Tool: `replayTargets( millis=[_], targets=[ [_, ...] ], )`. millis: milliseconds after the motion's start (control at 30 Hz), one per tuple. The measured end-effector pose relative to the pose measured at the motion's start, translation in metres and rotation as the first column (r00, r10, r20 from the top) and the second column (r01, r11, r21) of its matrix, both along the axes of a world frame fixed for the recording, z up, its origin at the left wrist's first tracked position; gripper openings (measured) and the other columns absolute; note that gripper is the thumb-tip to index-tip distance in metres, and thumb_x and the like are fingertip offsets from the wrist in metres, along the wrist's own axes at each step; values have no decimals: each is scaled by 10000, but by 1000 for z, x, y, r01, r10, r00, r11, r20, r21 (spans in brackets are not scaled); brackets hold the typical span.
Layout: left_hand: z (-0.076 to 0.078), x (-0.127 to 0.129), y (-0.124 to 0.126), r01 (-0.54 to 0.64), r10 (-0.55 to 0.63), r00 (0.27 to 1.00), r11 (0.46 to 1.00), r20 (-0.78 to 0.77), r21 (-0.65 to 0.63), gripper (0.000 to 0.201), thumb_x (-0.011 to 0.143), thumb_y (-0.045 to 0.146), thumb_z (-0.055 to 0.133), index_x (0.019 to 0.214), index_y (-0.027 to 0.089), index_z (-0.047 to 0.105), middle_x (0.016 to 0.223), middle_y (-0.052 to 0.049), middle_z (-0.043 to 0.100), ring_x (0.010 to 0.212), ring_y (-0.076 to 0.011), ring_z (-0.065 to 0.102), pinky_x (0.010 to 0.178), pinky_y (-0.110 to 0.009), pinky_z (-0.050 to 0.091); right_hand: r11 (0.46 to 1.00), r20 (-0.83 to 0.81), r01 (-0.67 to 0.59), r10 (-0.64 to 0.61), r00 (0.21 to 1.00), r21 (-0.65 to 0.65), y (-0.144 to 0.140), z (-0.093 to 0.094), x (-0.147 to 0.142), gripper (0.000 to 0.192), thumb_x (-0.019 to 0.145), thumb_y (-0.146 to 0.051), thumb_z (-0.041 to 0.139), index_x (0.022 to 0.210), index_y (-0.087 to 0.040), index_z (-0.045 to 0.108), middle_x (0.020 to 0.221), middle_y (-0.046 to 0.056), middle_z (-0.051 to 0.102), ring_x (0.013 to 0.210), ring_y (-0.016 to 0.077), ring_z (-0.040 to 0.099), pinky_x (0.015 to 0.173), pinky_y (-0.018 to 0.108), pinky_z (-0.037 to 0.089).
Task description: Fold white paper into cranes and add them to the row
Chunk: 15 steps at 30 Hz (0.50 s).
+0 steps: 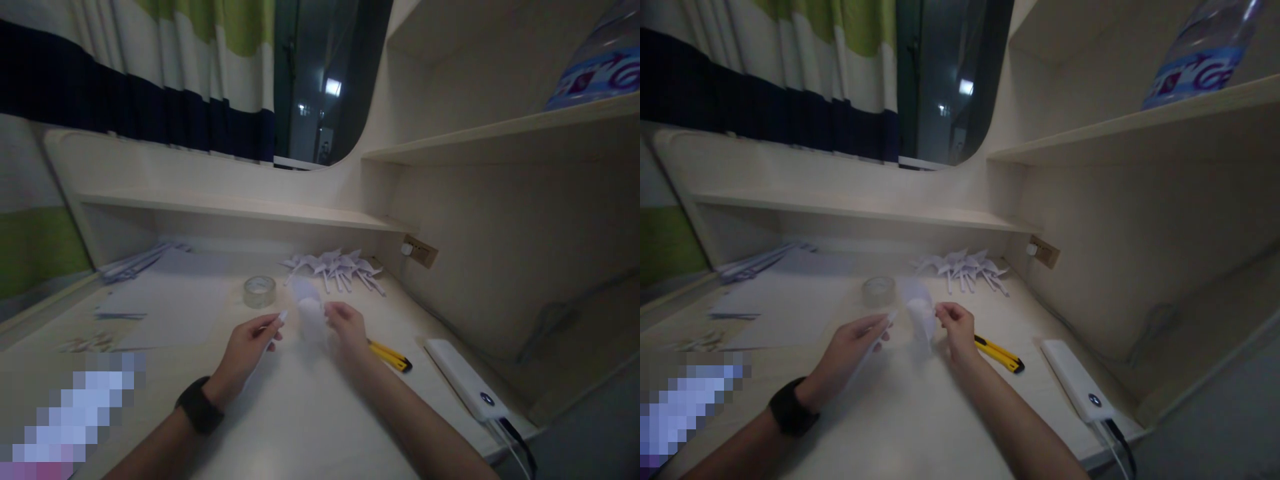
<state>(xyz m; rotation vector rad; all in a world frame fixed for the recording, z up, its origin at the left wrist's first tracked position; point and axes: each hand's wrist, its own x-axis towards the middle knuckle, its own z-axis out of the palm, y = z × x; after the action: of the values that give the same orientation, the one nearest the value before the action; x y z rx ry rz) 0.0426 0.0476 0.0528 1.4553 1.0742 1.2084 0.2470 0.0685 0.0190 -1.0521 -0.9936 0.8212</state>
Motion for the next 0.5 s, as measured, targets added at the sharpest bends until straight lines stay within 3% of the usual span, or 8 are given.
replayTargets(
  millis=[133, 233, 333, 433, 500],
  targets=[
    [2, 1, -1, -43, 45, 999, 997, -29, 65, 391, 739, 469, 601, 922, 140, 705, 660, -34, 634, 586, -166, 550, 540, -266, 422, 999, -22, -30, 29, 999, -18, 2, -6, 1, 295, 655, -425, 722, 775, -157, 702, 634, 4, 639, 543, 114, 498, 541, 235, 365],
    [2, 3, -4, -59, 59, 998, 998, -30, 1, 434, 701, 464, 648, 976, 132, 695, 838, -84, 691, 722, -209, 603, 588, -279, 434, 999, 8, -24, 25, 1000, -41, -1, -7, -3, 294, 672, -418, 710, 791, -149, 702, 635, 12, 640, 545, 123, 506, 536, 240, 367],
    [0, 6, -7, 25, -24, 1000, 998, 8, -64, 389, 693, 437, 666, 947, 145, 704, 972, -102, 693, 868, -242, 613, 680, -295, 445, 999, 80, 40, -39, 996, -16, -8, -3, -10, 272, 684, -414, 694, 747, -149, 693, 645, 25, 651, 576, 144, 536, 553, 252, 390],
    [-5, 10, -8, 77, -77, 997, 996, -10, -38, 310, 732, 460, 620, 748, 160, 697, 700, -43, 660, 669, -195, 582, 582, -268, 401, 995, 191, 88, -96, 977, 55, -18, 4, -18, 225, 719, -385, 663, 724, -160, 678, 678, 34, 667, 636, 168, 572, 603, 270, 422],
    [-9, 11, -9, 69, -71, 996, 997, -47, -37, 372, 751, 511, 579, 617, 167, 631, 500, 14, 505, 487, -144, 452, 470, -246, 294, 988, 305, 108, -138, 942, 113, -26, 8, -23, 194, 762, -357, 627, 727, -170, 664, 682, 28, 658, 657, 171, 573, 628, 275, 429]
  ],
)
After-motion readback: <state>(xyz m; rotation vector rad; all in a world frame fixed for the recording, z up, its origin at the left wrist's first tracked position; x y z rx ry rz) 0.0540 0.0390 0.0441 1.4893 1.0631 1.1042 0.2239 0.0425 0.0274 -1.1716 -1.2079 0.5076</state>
